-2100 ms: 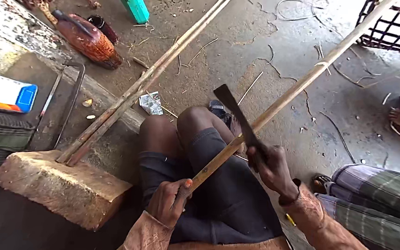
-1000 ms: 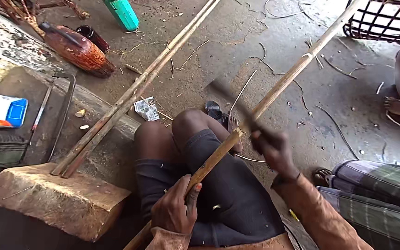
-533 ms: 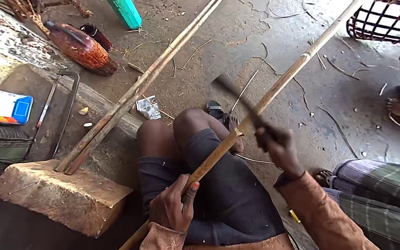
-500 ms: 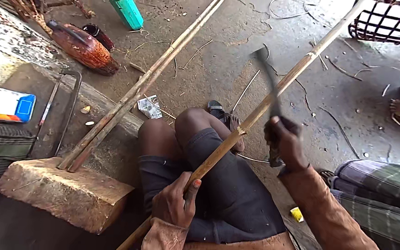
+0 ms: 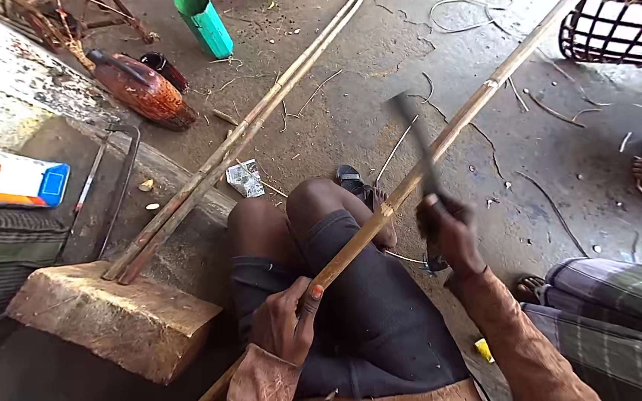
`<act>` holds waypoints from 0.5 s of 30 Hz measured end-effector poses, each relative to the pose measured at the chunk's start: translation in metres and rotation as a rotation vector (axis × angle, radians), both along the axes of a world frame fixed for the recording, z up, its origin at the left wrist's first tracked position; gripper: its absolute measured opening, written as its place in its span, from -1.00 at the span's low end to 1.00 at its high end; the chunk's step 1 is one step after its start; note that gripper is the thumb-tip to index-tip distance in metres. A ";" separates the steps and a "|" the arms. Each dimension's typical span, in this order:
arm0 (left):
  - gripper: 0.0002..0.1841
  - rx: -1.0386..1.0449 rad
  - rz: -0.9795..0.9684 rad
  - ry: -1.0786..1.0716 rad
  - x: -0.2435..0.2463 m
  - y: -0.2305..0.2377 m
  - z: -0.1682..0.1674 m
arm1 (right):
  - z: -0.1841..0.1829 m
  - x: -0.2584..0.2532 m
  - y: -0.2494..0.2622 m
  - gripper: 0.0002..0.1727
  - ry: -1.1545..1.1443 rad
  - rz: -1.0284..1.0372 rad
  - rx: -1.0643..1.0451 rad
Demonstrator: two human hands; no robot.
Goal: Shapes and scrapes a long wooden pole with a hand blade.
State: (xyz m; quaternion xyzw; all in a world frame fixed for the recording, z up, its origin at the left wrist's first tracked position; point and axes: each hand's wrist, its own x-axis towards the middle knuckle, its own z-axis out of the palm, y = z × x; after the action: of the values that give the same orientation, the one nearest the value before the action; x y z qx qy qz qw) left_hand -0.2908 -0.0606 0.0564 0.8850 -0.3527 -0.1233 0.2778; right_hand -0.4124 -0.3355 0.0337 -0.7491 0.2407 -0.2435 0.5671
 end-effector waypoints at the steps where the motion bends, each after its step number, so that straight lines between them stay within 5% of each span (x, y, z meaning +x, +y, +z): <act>1: -0.15 0.003 -0.002 0.054 0.000 0.002 -0.001 | 0.001 0.001 0.002 -0.67 0.009 -0.022 0.017; 4: -0.16 -0.014 -0.027 0.165 0.006 0.005 -0.005 | 0.003 -0.002 0.026 -0.69 0.075 0.219 -0.301; 8: -0.21 -0.048 -0.056 0.305 0.015 0.006 -0.009 | 0.000 0.004 -0.004 -0.69 0.000 0.019 -0.006; 12: -0.22 -0.063 -0.066 0.390 0.020 0.003 -0.007 | 0.004 0.004 0.025 -0.75 0.081 0.186 -0.339; 15: -0.29 -0.089 -0.076 0.506 0.026 0.001 -0.007 | 0.002 0.011 -0.006 -0.70 -0.011 -0.024 0.064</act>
State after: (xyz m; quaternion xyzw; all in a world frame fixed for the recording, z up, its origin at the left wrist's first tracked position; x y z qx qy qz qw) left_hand -0.2648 -0.0598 0.0494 0.7990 -0.3103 -0.3354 0.3909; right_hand -0.4014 -0.3419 0.0355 -0.7262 0.2544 -0.2466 0.5891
